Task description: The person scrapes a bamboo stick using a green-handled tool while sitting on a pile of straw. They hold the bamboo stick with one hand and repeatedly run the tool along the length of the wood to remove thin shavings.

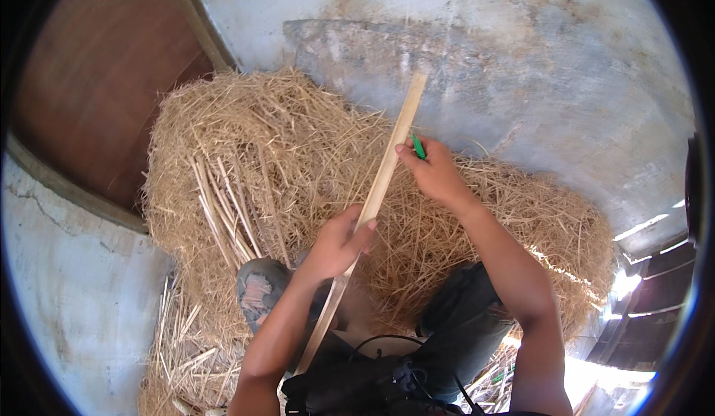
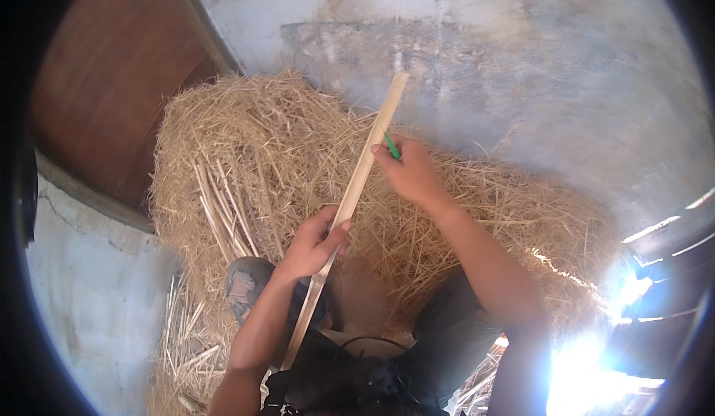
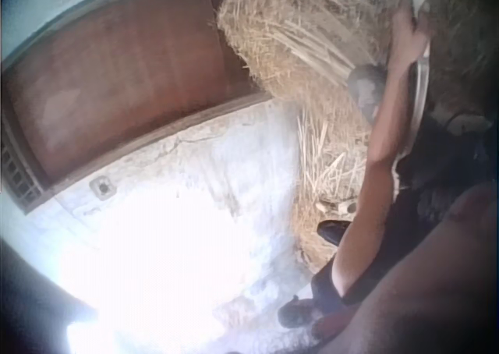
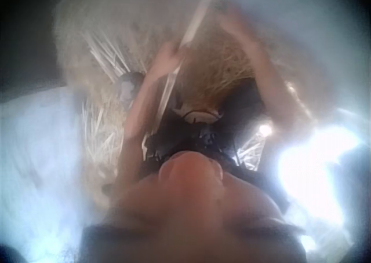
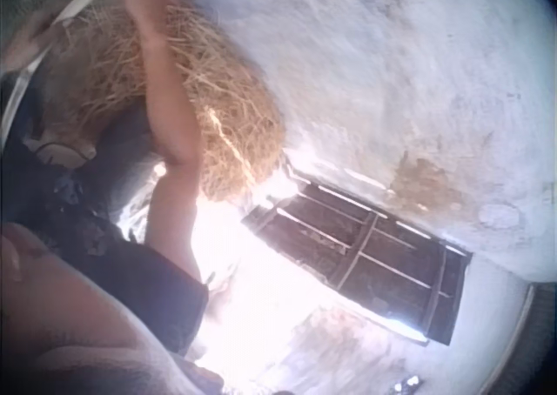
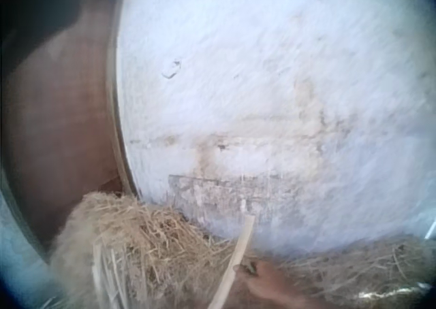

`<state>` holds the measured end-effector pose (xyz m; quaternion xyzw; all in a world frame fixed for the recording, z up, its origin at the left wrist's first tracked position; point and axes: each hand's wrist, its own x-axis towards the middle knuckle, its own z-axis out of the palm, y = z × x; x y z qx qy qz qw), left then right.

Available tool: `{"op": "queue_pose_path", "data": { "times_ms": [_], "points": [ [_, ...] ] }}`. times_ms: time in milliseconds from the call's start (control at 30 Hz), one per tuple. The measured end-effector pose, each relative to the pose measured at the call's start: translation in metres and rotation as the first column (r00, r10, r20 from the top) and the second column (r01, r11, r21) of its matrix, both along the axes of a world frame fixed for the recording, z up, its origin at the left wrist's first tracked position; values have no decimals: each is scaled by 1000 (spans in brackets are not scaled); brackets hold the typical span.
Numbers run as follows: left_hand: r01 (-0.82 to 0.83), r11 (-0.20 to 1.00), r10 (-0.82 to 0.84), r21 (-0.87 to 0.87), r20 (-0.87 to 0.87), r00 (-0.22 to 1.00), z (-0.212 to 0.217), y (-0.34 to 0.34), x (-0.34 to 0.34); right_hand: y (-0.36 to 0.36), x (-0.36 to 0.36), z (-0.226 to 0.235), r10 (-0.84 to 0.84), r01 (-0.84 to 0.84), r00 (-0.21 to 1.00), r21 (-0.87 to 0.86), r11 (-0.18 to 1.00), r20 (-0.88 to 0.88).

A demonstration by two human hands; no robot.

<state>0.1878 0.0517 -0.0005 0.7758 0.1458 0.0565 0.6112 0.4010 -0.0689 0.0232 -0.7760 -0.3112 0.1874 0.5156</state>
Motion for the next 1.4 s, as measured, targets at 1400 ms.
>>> {"op": "queue_pose_path", "data": {
  "times_ms": [1400],
  "points": [
    [51, 958, -39, -283, 47, 998, -5, -14, -1, -23, -2, -4, 167, -141, 972, -155, 978, 169]
  ]
}}
